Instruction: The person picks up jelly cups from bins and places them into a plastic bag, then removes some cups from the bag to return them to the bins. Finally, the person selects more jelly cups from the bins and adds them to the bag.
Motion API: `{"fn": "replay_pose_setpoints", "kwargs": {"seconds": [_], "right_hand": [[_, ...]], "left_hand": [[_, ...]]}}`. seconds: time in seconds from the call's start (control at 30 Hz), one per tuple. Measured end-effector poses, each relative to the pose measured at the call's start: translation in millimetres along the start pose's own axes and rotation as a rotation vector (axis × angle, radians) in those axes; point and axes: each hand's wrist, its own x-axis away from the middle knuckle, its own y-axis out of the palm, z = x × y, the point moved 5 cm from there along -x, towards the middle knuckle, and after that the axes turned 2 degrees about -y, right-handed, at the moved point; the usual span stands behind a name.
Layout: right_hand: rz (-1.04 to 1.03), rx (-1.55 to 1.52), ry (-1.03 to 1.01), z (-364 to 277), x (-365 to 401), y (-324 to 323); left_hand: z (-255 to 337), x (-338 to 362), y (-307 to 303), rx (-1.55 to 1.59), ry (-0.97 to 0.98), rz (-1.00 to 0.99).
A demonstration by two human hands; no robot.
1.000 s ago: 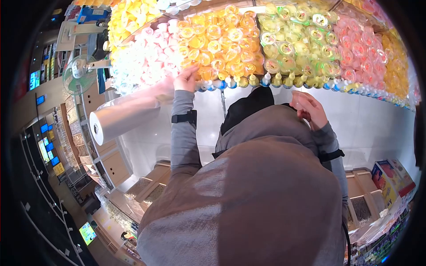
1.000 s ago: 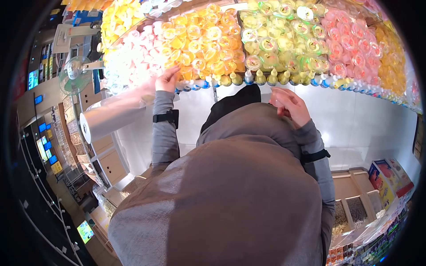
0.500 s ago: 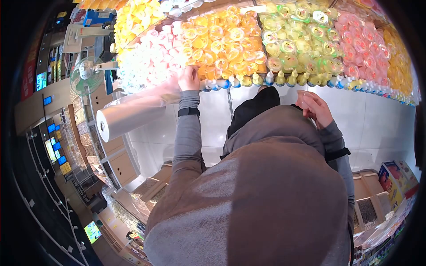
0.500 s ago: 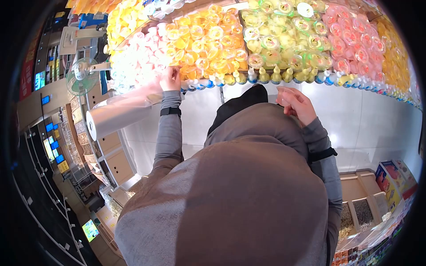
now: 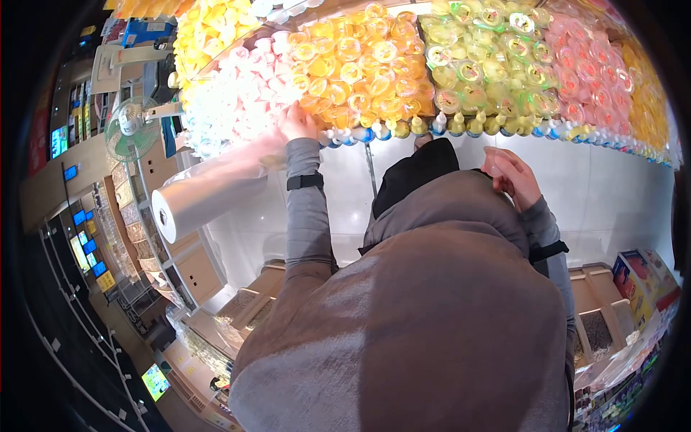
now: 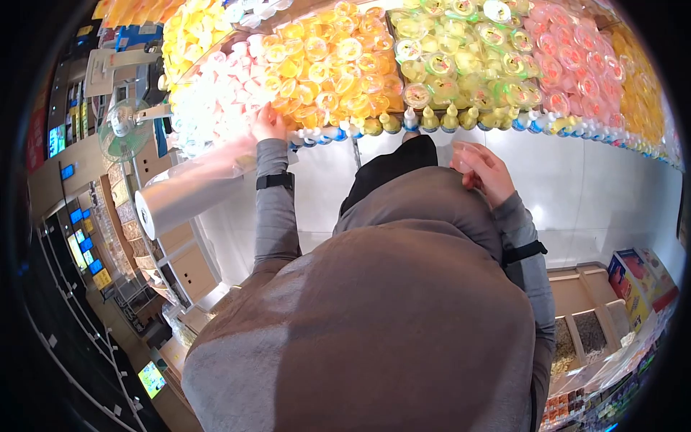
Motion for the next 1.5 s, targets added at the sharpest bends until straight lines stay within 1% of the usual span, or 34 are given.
{"fn": "replay_pose_setpoints", "kwargs": {"seconds": [0.07, 0.17, 0.27, 0.3, 0.33, 0.37, 0.4, 0.5, 0.53, 0.6, 0.63, 0.67, 0.7, 0.73, 0.8, 0.83, 0.87, 0.93, 0.97, 1.03, 1.07, 1.1, 1.13, 1.2, 1.23, 1.33, 1.43, 1.47, 1.5], "right_hand": [[0.006, 0.004, 0.005, 1.6, 2.9, -3.7], [0.023, 0.010, -0.002, 3.9, 5.4, -12.2], [0.015, -0.016, 0.004, 9.3, 9.8, -22.6], [0.020, -0.029, 0.005, 9.5, 11.1, -28.9], [0.011, -0.025, -0.070, 10.0, 20.4, -42.8], [-0.026, -0.004, -0.140, 7.6, 17.0, -40.7], [-0.006, 0.008, -0.185, 4.5, 21.2, -44.1], [0.115, 0.039, -0.278, -7.8, 47.8, -53.9], [0.155, 0.053, -0.297, -11.0, 57.2, -59.3], [0.184, -0.039, -0.437, -10.1, 71.0, -73.0], [0.191, -0.080, -0.509, -8.4, 78.5, -82.5], [0.222, -0.039, -0.512, -4.4, 86.2, -94.5], [0.253, -0.001, -0.515, -0.6, 94.4, -106.2], [0.286, 0.037, -0.523, 1.6, 102.1, -118.3], [0.420, 0.033, -0.603, 5.6, 120.5, -143.4], [0.475, 0.035, -0.631, 7.6, 128.0, -149.6], [0.528, 0.109, -0.588, 9.4, 138.9, -155.9], [0.645, 0.249, -0.515, 13.5, 173.2, -176.8], [0.694, 0.257, -0.493, 19.7, 186.0, -185.6], [0.785, 0.271, -0.445, 32.3, 208.6, -200.8], [0.788, 0.257, -0.492, 36.7, 217.5, -205.1], [0.789, 0.243, -0.538, 42.1, 224.8, -208.6], [0.788, 0.228, -0.583, 47.6, 230.6, -212.1], [0.736, 0.099, -0.565, 62.1, 234.9, -224.2], [0.710, 0.037, -0.560, 65.9, 237.3, -230.4], [0.760, -0.002, -0.570, 68.0, 253.9, -244.6], [0.774, -0.124, -0.579, 80.7, 259.7, -262.3], [0.783, -0.152, -0.573, 85.6, 260.6, -268.7], [0.786, -0.114, -0.544, 90.9, 260.9, -275.9]], "left_hand": [[11.6, 0.6, -10.2, -0.041, 0.003, 0.011], [-5.9, -6.8, -3.3, 0.011, -0.034, -0.067], [-12.8, -13.4, 1.1, -0.072, -0.023, -0.094], [-29.9, -12.4, -0.5, 0.004, -0.053, -0.094], [-30.0, -12.8, 10.5, 0.106, -0.051, -0.127], [-35.6, -18.4, 8.1, -0.028, -0.037, -0.194], [-47.6, -21.4, 6.3, -0.231, 0.149, -0.040], [69.3, -27.7, -55.1, 0.065, 0.108, 0.201], [141.2, -15.6, -73.1, 0.192, 0.060, 0.227], [235.2, 0.1, -59.6, 0.462, 0.181, 0.030], [283.0, 17.2, -41.4, 0.617, 0.232, -0.188], [332.6, 41.3, -23.1, 0.763, 0.286, -0.410], [381.4, 75.7, -8.3, 0.991, 0.266, -0.718], [422.1, 107.1, 2.7, 0.967, 0.347, -0.924], [484.3, 171.1, 8.2, 0.855, 0.583, -1.179], [499.4, 185.4, 7.2, 0.819, 0.618, -1.229], [512.9, 199.3, 7.4, 0.781, 0.654, -1.278], [542.7, 245.1, 24.1, 0.857, 0.789, -1.330], [555.6, 260.0, 27.6, 0.807, 0.865, -1.244], [577.6, 277.6, 28.3, 0.749, 0.939, -1.276], [585.9, 284.4, 28.2, 0.717, 0.971, -1.292], [592.8, 288.2, 28.8, 0.730, 0.943, -1.315], [596.9, 287.8, 31.0, 0.714, 0.937, -1.288], [602.5, 282.6, 43.4, 0.683, 0.927, -1.229], [605.7, 273.2, 50.6, 0.723, 0.930, -1.133], [618.9, 229.9, 64.3, 0.697, 0.786, -1.023], [629.8, 182.1, 84.2, 0.730, 0.748, -0.806], [633.0, 168.6, 90.7, 0.717, 0.744, -0.774], [638.3, 155.5, 93.7, 0.705, 0.738, -0.742]]}}
